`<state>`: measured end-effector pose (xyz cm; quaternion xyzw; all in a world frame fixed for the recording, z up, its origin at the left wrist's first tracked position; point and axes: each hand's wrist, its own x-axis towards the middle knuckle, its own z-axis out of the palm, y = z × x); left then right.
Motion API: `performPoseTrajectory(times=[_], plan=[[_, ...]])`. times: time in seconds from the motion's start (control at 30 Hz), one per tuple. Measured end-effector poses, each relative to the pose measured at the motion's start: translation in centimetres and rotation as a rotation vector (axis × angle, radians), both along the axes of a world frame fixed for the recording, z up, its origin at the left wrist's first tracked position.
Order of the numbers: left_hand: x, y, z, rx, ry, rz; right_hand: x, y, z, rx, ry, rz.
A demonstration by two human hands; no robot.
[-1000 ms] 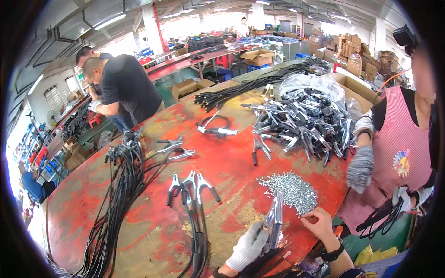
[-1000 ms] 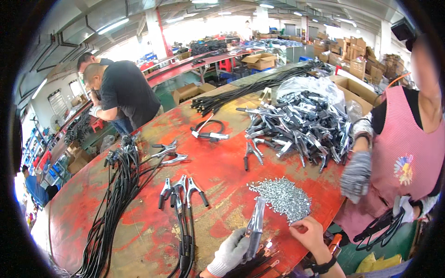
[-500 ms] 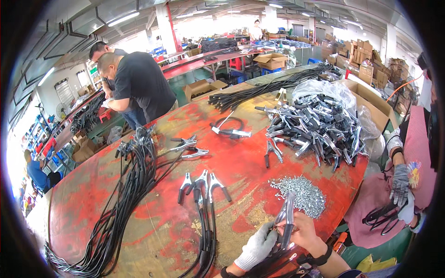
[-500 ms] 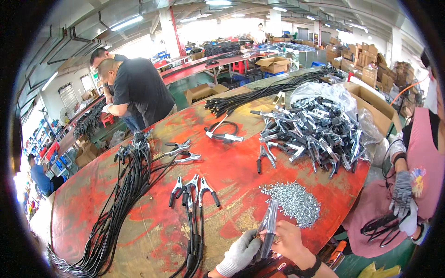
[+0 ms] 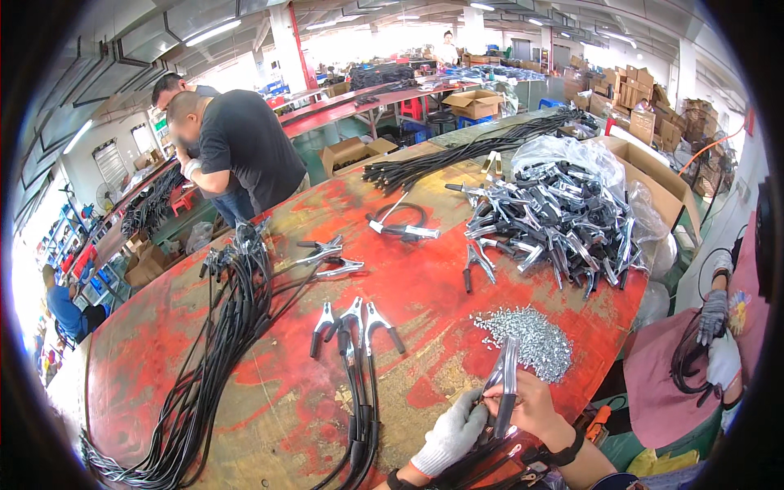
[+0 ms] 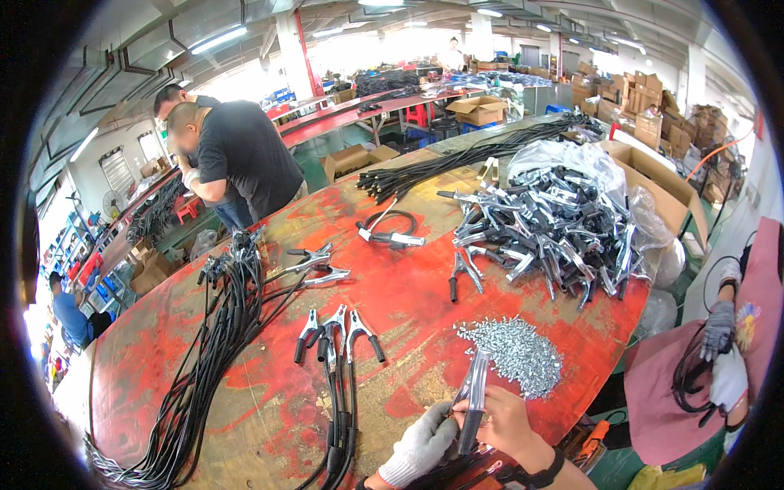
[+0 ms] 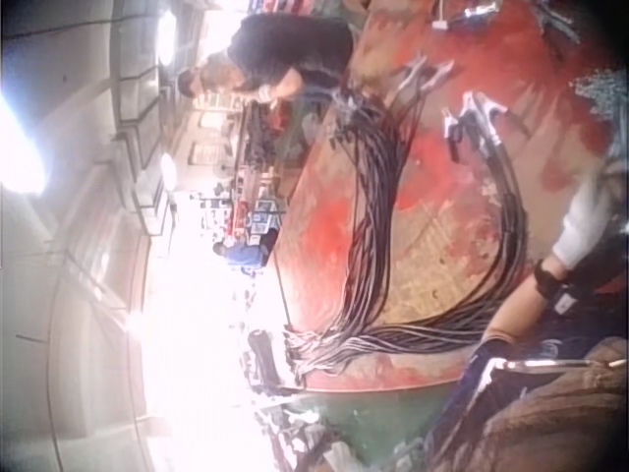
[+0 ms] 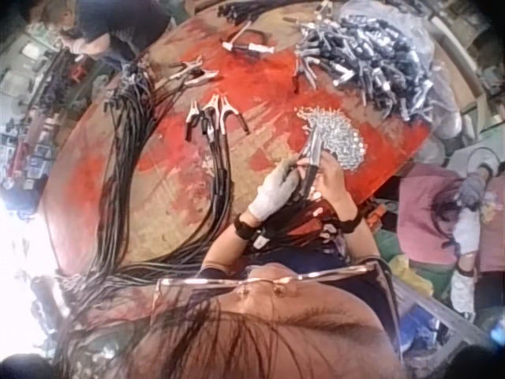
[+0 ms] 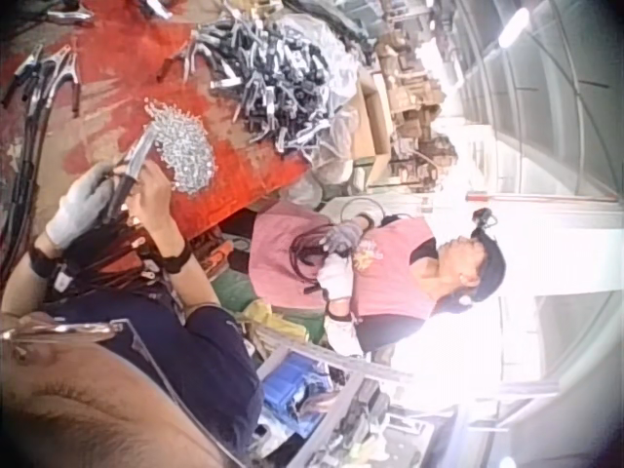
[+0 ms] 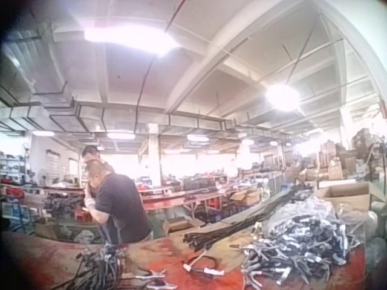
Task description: Assembling alligator clips and lugs onto heavy-duty electrical cables on a factory work table.
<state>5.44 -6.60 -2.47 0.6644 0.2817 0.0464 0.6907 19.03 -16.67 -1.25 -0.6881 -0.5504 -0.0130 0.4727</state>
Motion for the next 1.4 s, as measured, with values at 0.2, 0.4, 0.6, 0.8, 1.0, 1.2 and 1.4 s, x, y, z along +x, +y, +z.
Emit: performPoseTrajectory(times=[0.2, 0.4, 0.6, 0.8, 1.0, 1.2, 1.4], plan=[[0.0, -0.1, 0.6, 0.069, -0.027, 0.021, 0.1, -0.1, -0.7, -0.003, -0.048, -0.037], [-0.1, 0.1, -0.3, 0.003, -0.056, 0.004, -0.2, -0.2, -1.0, -0.047, 0.074, -0.019], [0.0, 0.1, -0.9, 0.007, -0.061, -0.001, -0.1, 0.0, -1.0, -0.028, 0.065, -0.028], [-0.2, -0.1, -0.2, 0.034, -0.049, 0.007, 0.0, -0.2, -2.0, 0.015, 0.058, -0.004], [-0.3, -0.3, 0.8, 0.040, -0.019, 0.009, -0.3, -0.4, -1.2, 0.006, 0.042, -0.011], [-0.3, -0.1, 0.8, -0.001, -0.087, 0.063, -0.2, 0.4, -0.6, 0.053, -0.023, 0.035], [0.2, -0.1, 1.9, 0.044, -0.049, 0.061, 0.5, -0.7, -1.5, 0.030, -0.083, -0.048]])
